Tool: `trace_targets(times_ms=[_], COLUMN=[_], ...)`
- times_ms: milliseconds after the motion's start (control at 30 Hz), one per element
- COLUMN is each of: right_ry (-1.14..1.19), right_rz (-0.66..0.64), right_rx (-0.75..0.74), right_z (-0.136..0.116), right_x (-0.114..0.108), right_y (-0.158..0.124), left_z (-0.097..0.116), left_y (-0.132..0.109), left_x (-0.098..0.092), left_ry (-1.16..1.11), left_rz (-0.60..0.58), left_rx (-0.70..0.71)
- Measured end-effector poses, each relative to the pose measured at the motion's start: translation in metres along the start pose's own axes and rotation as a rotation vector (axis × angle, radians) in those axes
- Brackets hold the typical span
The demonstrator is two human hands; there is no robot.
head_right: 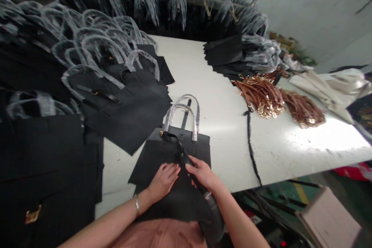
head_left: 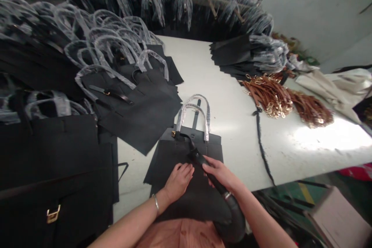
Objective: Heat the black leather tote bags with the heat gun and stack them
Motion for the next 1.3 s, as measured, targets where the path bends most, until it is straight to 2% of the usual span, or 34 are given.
trace_targets(times_ms=[133, 200, 333, 400, 500, 600, 667, 833, 933, 1033, 1100, 1167, 1200, 1300], right_ry=[0.044, 0.031, -0.034, -0.047, -0.067, -0.140, -0.181, -0.401, -0.562, -0.626, -0.612, -0.559, -0.526, -0.413], right_rz=[0.032, 0.105, 0.286, 0.251, 0.075, -0.066, -0.106, -0.048, -0.001, 0.031, 0.048, 0.048, 0.056, 0.148], right_rx=[-0.018, -0.045, -0.108, -0.077, 0.013, 0.030, 0.025, -0.072, -0.126, -0.167, -0.228, -0.301, -0.334, -0.386], right_z=[-0.008, -0.009, -0.005, 0.000, 0.006, 0.002, -0.004, -0.030, -0.051, -0.070, -0.081, -0.088, -0.089, -0.085], right_x=[0.002, -0.002, -0.013, -0.011, 0.004, 0.022, 0.029, 0.034, 0.050, 0.071, 0.081, 0.083, 0.080, 0.060], right_y=[0.026, 0.031, 0.011, -0.002, -0.009, 0.005, 0.020, 0.057, 0.073, 0.079, 0.072, 0.058, 0.049, 0.023], left_z=[-0.001, -0.003, -0.003, -0.001, 0.003, 0.005, 0.005, 0.006, 0.005, 0.004, 0.002, -0.003, -0.009, -0.045], left_y=[-0.001, -0.001, -0.003, -0.006, -0.009, -0.008, -0.007, -0.002, -0.001, -0.002, -0.004, -0.004, -0.002, 0.008], left_x=[0.001, 0.001, 0.000, 0.001, 0.003, 0.007, 0.007, 0.006, 0.010, 0.018, 0.022, 0.016, 0.008, -0.031], left_ry=[-0.030, -0.050, -0.060, -0.045, -0.026, -0.035, -0.049, -0.041, -0.045, -0.043, -0.067, -0.148, -0.205, -0.367], left_rz=[0.019, 0.031, 0.075, 0.090, 0.089, 0.064, 0.045, -0.049, -0.127, -0.196, -0.216, -0.159, -0.089, 0.212], left_rx=[0.009, -0.001, 0.027, 0.080, 0.166, 0.204, 0.205, 0.167, 0.141, 0.071, 0.016, -0.047, -0.094, -0.361])
Point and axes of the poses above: each hand's wrist, its own y-axis towards the middle knuckle, its own x-axis out of the palm, z = x × y, the point moved 5 cm from there along y, towards the middle knuckle, and after that the axes turned 15 degrees about -z, right-handed, at the moved point
